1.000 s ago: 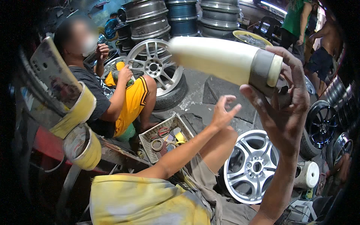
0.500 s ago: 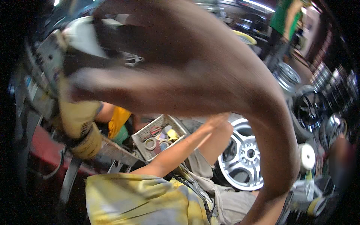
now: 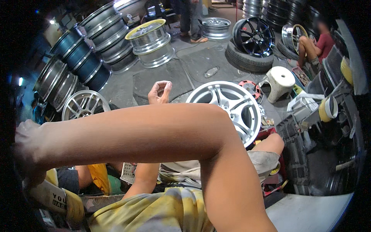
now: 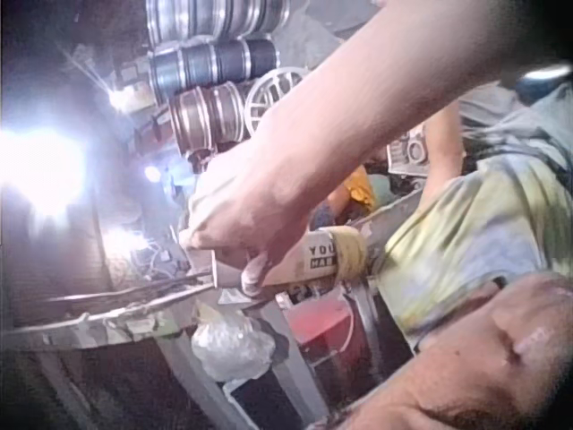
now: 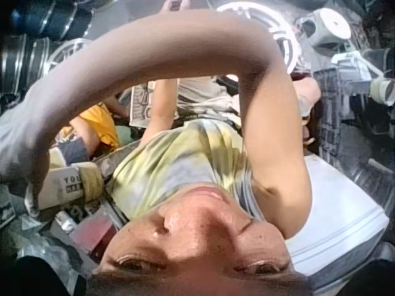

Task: The person sits on the floor and scrubs a silver car rim with a white cloth. They rotate the rim to clean different sections of the spokes and the outer edge. The person briefly picks up a spray bottle and sprays the rim before resuming scrubbing.

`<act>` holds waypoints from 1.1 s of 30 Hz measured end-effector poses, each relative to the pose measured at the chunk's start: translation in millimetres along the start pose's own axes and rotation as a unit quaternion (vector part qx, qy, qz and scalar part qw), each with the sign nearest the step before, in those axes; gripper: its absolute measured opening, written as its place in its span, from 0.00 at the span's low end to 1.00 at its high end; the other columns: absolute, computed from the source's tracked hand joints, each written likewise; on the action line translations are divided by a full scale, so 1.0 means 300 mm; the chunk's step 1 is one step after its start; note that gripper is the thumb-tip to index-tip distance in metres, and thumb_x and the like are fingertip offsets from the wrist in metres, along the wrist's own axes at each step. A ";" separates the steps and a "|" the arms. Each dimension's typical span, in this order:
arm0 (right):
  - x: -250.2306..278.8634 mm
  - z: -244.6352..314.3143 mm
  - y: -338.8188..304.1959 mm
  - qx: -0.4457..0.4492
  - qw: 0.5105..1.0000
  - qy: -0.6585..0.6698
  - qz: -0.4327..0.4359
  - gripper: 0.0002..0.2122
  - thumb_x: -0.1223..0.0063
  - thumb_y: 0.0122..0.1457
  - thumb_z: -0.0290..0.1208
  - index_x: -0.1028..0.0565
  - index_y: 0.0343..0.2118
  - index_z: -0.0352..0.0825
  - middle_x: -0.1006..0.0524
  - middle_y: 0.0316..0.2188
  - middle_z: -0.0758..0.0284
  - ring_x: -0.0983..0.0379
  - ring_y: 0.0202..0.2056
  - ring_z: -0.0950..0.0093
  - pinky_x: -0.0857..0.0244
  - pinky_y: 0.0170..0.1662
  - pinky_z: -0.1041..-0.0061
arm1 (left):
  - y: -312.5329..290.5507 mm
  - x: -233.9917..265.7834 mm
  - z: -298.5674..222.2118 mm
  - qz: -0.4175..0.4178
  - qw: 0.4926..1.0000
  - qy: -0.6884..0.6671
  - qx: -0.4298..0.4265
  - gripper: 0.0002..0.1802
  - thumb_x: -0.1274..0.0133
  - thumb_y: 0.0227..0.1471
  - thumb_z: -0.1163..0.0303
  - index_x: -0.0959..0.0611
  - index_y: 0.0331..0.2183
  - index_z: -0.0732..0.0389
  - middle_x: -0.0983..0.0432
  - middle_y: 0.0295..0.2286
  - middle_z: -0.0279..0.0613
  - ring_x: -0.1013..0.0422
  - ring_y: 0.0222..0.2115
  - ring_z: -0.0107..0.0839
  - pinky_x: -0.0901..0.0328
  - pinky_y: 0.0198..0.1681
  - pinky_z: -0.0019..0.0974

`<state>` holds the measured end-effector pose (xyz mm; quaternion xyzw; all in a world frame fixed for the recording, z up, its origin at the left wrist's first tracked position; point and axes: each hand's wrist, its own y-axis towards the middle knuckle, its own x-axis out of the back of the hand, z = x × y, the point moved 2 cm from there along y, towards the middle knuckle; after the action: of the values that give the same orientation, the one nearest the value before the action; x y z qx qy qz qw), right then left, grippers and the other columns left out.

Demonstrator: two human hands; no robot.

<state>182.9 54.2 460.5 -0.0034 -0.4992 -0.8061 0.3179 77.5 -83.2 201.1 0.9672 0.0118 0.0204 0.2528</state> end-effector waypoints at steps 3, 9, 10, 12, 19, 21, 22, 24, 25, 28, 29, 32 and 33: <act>0.155 0.018 -0.052 0.002 0.995 -0.097 -0.020 0.39 0.38 0.49 0.70 0.28 0.35 0.26 0.24 0.30 0.53 0.21 0.32 0.62 0.25 0.33 0.66 | 0.019 -0.057 -0.030 0.047 0.999 -0.024 -0.001 0.12 0.40 0.61 0.64 0.16 0.38 0.63 0.18 0.32 0.37 0.24 0.34 0.25 0.30 0.43 0.31; 0.639 -0.005 -0.608 -0.244 0.813 -0.521 -0.092 0.39 0.34 0.47 0.67 0.25 0.46 0.31 0.24 0.33 0.57 0.22 0.34 0.60 0.26 0.37 0.62 | 0.058 -0.105 -0.035 0.214 0.954 -0.179 0.108 0.16 0.43 0.64 0.60 0.16 0.40 0.65 0.19 0.33 0.38 0.24 0.34 0.23 0.30 0.41 0.29; 0.697 -0.017 -0.747 -0.274 0.793 -0.532 -0.114 0.39 0.34 0.45 0.67 0.27 0.48 0.34 0.23 0.36 0.57 0.22 0.40 0.59 0.27 0.43 0.63 | 0.060 -0.117 -0.047 0.237 0.942 -0.201 0.129 0.17 0.43 0.64 0.59 0.16 0.41 0.65 0.19 0.33 0.38 0.24 0.34 0.23 0.30 0.40 0.28; 0.781 -0.020 -1.020 -0.362 0.755 -0.537 -0.106 0.40 0.38 0.48 0.69 0.29 0.50 0.33 0.22 0.40 0.57 0.22 0.43 0.59 0.28 0.45 0.64 | 0.055 -0.231 -0.090 0.329 0.892 -0.241 0.197 0.22 0.46 0.66 0.55 0.17 0.44 0.67 0.19 0.33 0.38 0.25 0.33 0.22 0.30 0.39 0.27; 0.788 0.008 -1.391 -0.461 0.758 -0.366 -0.281 0.44 0.46 0.54 0.72 0.31 0.56 0.30 0.23 0.44 0.53 0.23 0.46 0.58 0.31 0.50 0.62 | -0.082 -0.610 -0.009 0.603 0.743 -0.245 0.153 0.18 0.35 0.56 0.55 0.13 0.38 0.61 0.21 0.30 0.31 0.25 0.30 0.20 0.29 0.33 0.25; 0.801 -0.014 -1.452 -0.445 0.751 -0.389 -0.296 0.42 0.44 0.56 0.69 0.31 0.57 0.30 0.23 0.42 0.56 0.23 0.43 0.63 0.30 0.48 0.64 | -0.103 -0.662 0.072 0.608 0.729 -0.263 0.172 0.18 0.34 0.55 0.56 0.13 0.37 0.62 0.20 0.28 0.32 0.25 0.29 0.20 0.30 0.32 0.25; 0.808 -0.023 -1.481 -0.479 0.731 -0.367 -0.318 0.41 0.43 0.56 0.67 0.31 0.56 0.30 0.24 0.41 0.58 0.24 0.41 0.66 0.30 0.45 0.66 | -0.110 -0.678 0.106 0.604 0.721 -0.288 0.181 0.17 0.34 0.56 0.57 0.13 0.37 0.62 0.19 0.28 0.33 0.25 0.29 0.20 0.30 0.32 0.25; 0.817 -0.023 -1.521 -0.542 0.688 -0.323 -0.360 0.38 0.40 0.58 0.63 0.30 0.55 0.30 0.25 0.40 0.61 0.25 0.37 0.74 0.29 0.41 0.70 | -0.101 -0.682 0.156 0.592 0.730 -0.273 0.205 0.15 0.35 0.57 0.60 0.13 0.37 0.63 0.18 0.28 0.34 0.24 0.29 0.20 0.30 0.32 0.25; 0.822 -0.019 -1.530 -0.532 0.695 -0.271 -0.400 0.27 0.35 0.60 0.49 0.29 0.51 0.30 0.26 0.37 0.68 0.29 0.32 0.84 0.31 0.33 0.79 | -0.090 -0.680 0.168 0.586 0.735 -0.265 0.215 0.13 0.36 0.58 0.62 0.13 0.37 0.63 0.18 0.28 0.35 0.24 0.29 0.20 0.29 0.33 0.25; 0.827 -0.021 -1.566 -0.513 0.712 -0.214 -0.429 0.19 0.34 0.61 0.38 0.28 0.47 0.31 0.25 0.36 0.71 0.29 0.29 0.86 0.34 0.30 0.84 | -0.053 -0.670 0.195 0.565 0.751 -0.253 0.233 0.10 0.38 0.60 0.66 0.13 0.36 0.63 0.18 0.28 0.35 0.24 0.28 0.21 0.29 0.35 0.26; 0.826 -0.022 -1.564 -0.514 0.709 -0.189 -0.445 0.14 0.35 0.63 0.32 0.27 0.45 0.32 0.24 0.32 0.72 0.29 0.28 0.87 0.36 0.29 0.85 | -0.049 -0.668 0.201 0.564 0.749 -0.251 0.240 0.10 0.38 0.60 0.66 0.13 0.36 0.64 0.18 0.28 0.35 0.24 0.28 0.21 0.29 0.35 0.25; 0.826 -0.029 -1.577 -0.553 0.702 -0.146 -0.424 0.13 0.36 0.63 0.32 0.26 0.44 0.30 0.23 0.31 0.71 0.29 0.28 0.87 0.36 0.30 0.84 | -0.048 -0.670 0.214 0.572 0.741 -0.251 0.246 0.11 0.38 0.60 0.66 0.13 0.37 0.64 0.17 0.28 0.36 0.23 0.29 0.21 0.28 0.36 0.25; 0.821 -0.035 -1.576 -0.562 0.697 -0.138 -0.424 0.13 0.36 0.63 0.31 0.25 0.44 0.30 0.23 0.31 0.71 0.29 0.27 0.87 0.36 0.30 0.85 | -0.048 -0.665 0.221 0.579 0.738 -0.252 0.240 0.11 0.38 0.60 0.66 0.13 0.37 0.65 0.17 0.29 0.37 0.23 0.29 0.21 0.28 0.37 0.26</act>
<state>-254.2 61.8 155.3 -0.0805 0.0598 -0.9764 -0.1915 -119.0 -109.7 129.6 0.7861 -0.6098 -0.0848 -0.0548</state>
